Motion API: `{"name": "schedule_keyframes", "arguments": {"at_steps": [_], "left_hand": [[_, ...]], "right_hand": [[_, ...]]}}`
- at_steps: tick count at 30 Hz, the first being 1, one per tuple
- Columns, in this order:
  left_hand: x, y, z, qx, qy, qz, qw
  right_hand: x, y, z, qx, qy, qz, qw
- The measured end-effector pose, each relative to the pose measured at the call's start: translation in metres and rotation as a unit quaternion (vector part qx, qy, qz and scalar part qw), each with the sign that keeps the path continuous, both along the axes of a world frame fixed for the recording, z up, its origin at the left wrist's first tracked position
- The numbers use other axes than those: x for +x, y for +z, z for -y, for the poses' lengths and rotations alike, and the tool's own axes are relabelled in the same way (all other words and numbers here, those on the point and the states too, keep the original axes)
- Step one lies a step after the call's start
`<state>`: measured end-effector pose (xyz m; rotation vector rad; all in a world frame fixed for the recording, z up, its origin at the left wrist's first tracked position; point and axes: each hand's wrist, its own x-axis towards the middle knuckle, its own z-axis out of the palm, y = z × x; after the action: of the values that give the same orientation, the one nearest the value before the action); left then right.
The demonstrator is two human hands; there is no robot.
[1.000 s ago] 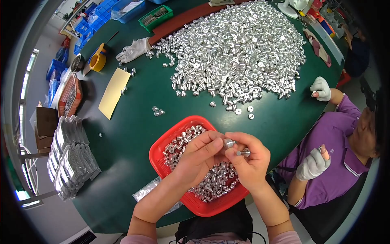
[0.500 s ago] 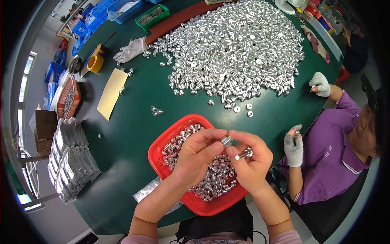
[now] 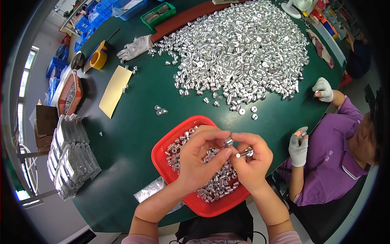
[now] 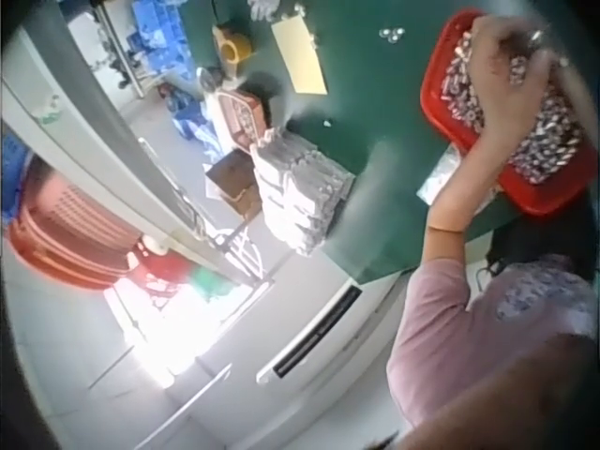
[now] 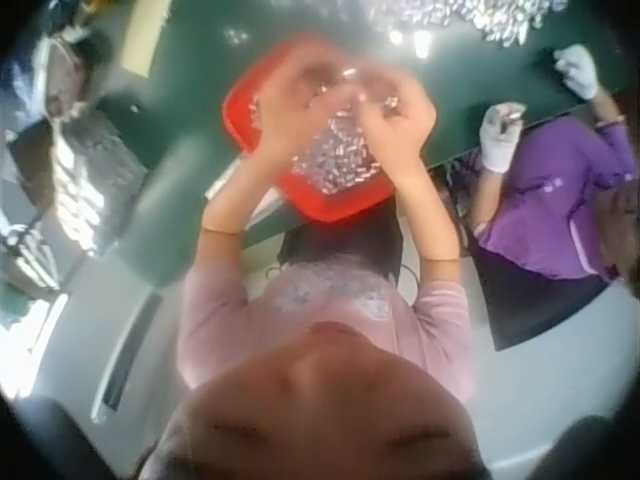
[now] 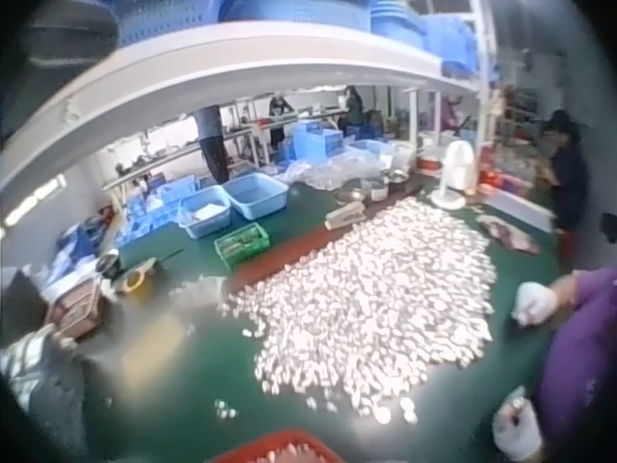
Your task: The person assembles metal parts by hand, then places the assembled parts into a small plastic bag.
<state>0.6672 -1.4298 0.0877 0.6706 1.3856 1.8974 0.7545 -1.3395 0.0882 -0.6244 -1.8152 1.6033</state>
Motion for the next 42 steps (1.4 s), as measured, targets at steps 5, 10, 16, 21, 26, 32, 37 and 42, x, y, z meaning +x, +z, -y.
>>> {"name": "schedule_keyframes", "arguments": {"at_steps": [5, 10, 16, 21, 26, 32, 37, 42], "left_hand": [[-0.001, 0.004, 0.001, -0.005, 0.010, 0.078, 0.997], [-0.002, 0.004, -0.001, -0.026, -0.009, 0.137, 0.990], [-0.007, -0.008, 0.008, -0.027, -0.005, 0.191, 0.981], [-0.004, -0.004, 0.002, -0.065, -0.009, 0.148, 0.987], [-0.005, -0.010, 0.003, -0.070, -0.043, 0.200, 0.976], [-0.003, -0.011, 0.004, -0.064, -0.044, 0.223, 0.972], [-0.006, -0.011, 0.006, -0.075, -0.078, 0.246, 0.963], [-0.004, -0.012, 0.006, -0.051, -0.046, 0.264, 0.962]], "right_hand": [[-0.005, 0.000, -0.001, 0.008, 0.007, 0.003, 1.000], [-0.006, 0.001, -0.006, 0.027, 0.018, 0.002, 0.999], [-0.005, 0.000, -0.003, 0.002, 0.047, 0.019, 0.999], [0.002, -0.006, -0.005, -0.048, 0.043, 0.012, 0.998], [0.008, -0.013, -0.007, -0.037, 0.042, 0.032, 0.998], [0.009, -0.012, -0.003, -0.056, 0.048, 0.033, 0.997], [0.010, -0.014, -0.001, -0.008, 0.048, 0.044, 0.998], [0.011, -0.020, 0.002, -0.038, 0.041, 0.047, 0.997]]}}
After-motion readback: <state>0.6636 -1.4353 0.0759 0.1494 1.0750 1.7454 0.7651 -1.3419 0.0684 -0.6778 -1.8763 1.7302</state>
